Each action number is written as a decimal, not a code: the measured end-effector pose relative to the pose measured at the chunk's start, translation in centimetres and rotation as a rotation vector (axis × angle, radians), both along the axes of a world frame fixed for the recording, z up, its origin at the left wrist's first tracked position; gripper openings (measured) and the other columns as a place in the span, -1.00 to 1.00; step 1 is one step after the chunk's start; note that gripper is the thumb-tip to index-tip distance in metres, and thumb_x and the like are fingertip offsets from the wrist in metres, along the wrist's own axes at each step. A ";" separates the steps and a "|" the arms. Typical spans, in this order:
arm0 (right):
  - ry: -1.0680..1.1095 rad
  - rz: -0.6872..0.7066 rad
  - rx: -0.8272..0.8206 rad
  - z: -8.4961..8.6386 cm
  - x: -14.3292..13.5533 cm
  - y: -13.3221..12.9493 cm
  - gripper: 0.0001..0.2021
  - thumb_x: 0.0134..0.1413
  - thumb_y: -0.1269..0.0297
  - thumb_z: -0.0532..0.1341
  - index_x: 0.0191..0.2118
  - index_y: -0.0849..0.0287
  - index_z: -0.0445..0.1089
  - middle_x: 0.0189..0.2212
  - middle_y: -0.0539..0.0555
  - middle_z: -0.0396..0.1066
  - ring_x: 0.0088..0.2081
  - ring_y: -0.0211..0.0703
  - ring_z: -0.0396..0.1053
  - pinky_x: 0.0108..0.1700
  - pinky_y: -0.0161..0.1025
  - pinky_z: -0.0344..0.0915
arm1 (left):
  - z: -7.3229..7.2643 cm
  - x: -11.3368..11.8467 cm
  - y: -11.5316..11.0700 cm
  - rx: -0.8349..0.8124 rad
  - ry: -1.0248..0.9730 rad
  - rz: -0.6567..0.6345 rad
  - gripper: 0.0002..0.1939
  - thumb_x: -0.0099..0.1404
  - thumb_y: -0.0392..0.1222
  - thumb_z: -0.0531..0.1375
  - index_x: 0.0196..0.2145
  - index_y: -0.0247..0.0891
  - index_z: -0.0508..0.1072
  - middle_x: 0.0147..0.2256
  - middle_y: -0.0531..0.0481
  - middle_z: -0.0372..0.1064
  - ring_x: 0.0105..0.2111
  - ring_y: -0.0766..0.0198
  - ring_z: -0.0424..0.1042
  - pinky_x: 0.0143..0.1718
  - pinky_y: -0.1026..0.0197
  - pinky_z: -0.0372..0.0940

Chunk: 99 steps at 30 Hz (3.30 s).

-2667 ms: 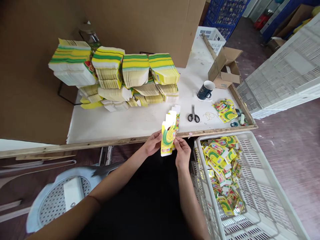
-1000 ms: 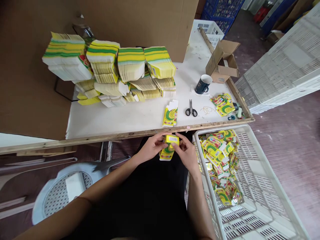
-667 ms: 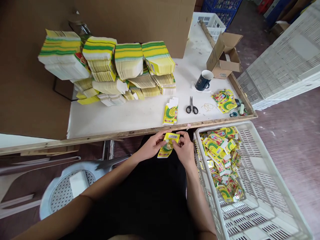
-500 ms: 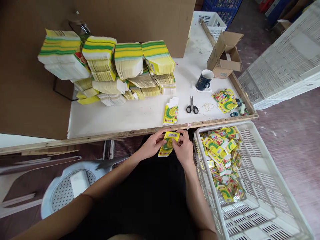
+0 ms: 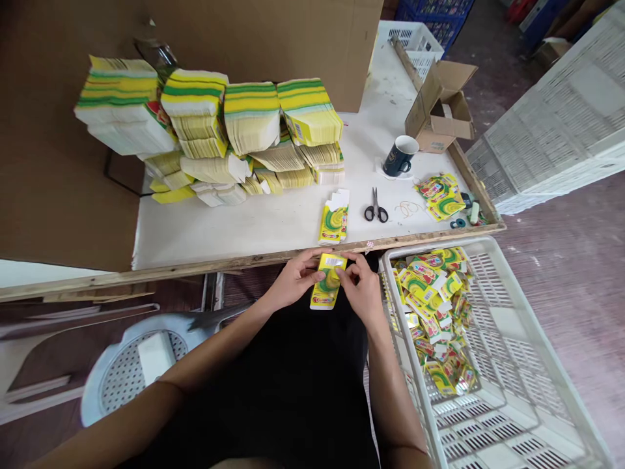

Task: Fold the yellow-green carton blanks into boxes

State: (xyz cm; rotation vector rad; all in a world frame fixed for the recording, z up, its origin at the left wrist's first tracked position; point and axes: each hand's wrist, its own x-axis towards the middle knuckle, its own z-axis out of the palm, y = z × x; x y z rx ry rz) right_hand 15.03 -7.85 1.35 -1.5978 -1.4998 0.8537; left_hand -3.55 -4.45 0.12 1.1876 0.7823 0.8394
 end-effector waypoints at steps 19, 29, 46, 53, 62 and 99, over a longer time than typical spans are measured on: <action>-0.459 -0.507 0.361 -0.3 1.6 4.8 -0.81 0.17 0.19 0.26 -0.14 0.15 0.47 -0.10 0.19 0.44 0.05 0.14 0.33 0.20 0.14 0.09 | -2.6 1.6 6.5 0.530 0.758 -0.032 -0.49 0.43 -0.14 0.17 0.27 -0.36 0.33 0.35 -0.39 0.17 0.43 -0.07 0.07 0.44 -0.25 -0.09; -0.518 -0.380 -0.124 -4.3 -3.7 12.1 -0.67 0.02 0.36 0.27 -0.05 0.25 0.43 0.00 0.34 0.46 0.08 0.28 0.24 0.10 0.07 0.06 | -3.8 1.9 6.7 0.631 0.916 -0.103 -0.45 0.41 -0.09 0.20 0.26 -0.39 0.33 0.35 -0.41 0.17 0.41 -0.10 0.11 0.41 -0.18 0.02; 0.720 -0.232 -0.004 -1.3 -4.9 2.0 -0.66 -0.03 0.08 0.44 -0.18 0.09 0.42 -0.34 0.04 0.57 -0.28 -0.13 0.52 -0.16 -0.18 0.44 | -1.0 -1.8 3.8 -0.120 -0.380 -0.247 -0.28 0.10 0.33 0.38 0.03 -0.29 0.59 0.05 -0.31 0.55 0.17 -0.19 0.44 0.20 -0.10 0.33; 0.689 -0.281 -0.009 -0.4 -4.4 0.7 -0.65 -0.08 0.05 0.47 -0.21 0.10 0.50 -0.27 0.08 0.61 -0.24 -0.08 0.54 -0.13 -0.10 0.49 | 0.5 -1.3 2.7 -0.134 -0.396 -0.216 -0.35 0.06 0.22 0.45 -0.01 -0.26 0.60 0.04 -0.29 0.55 0.14 -0.18 0.47 0.13 -0.09 0.38; 0.427 -0.296 0.071 0.2 -5.1 -0.3 -0.68 0.06 -0.02 0.40 -0.36 0.16 0.47 -0.46 0.00 0.45 -0.41 -0.19 0.37 -0.30 -0.22 0.37 | -0.2 0.4 2.2 -0.177 -0.299 0.126 -0.38 0.09 0.20 0.43 -0.05 -0.34 0.57 -0.15 -0.19 0.62 -0.10 0.02 0.58 -0.02 0.06 0.44; 0.312 0.141 -0.043 2.2 -0.4 -1.4 -0.76 0.26 0.02 0.27 -0.11 0.04 0.48 -0.44 -0.05 0.43 -0.53 -0.25 0.26 -0.50 -0.30 0.19 | 2.5 -2.6 0.3 -0.016 -0.060 -0.305 -0.43 0.29 -0.04 0.33 0.12 -0.14 0.17 -0.35 0.01 0.49 -0.38 0.20 0.55 -0.36 0.25 0.38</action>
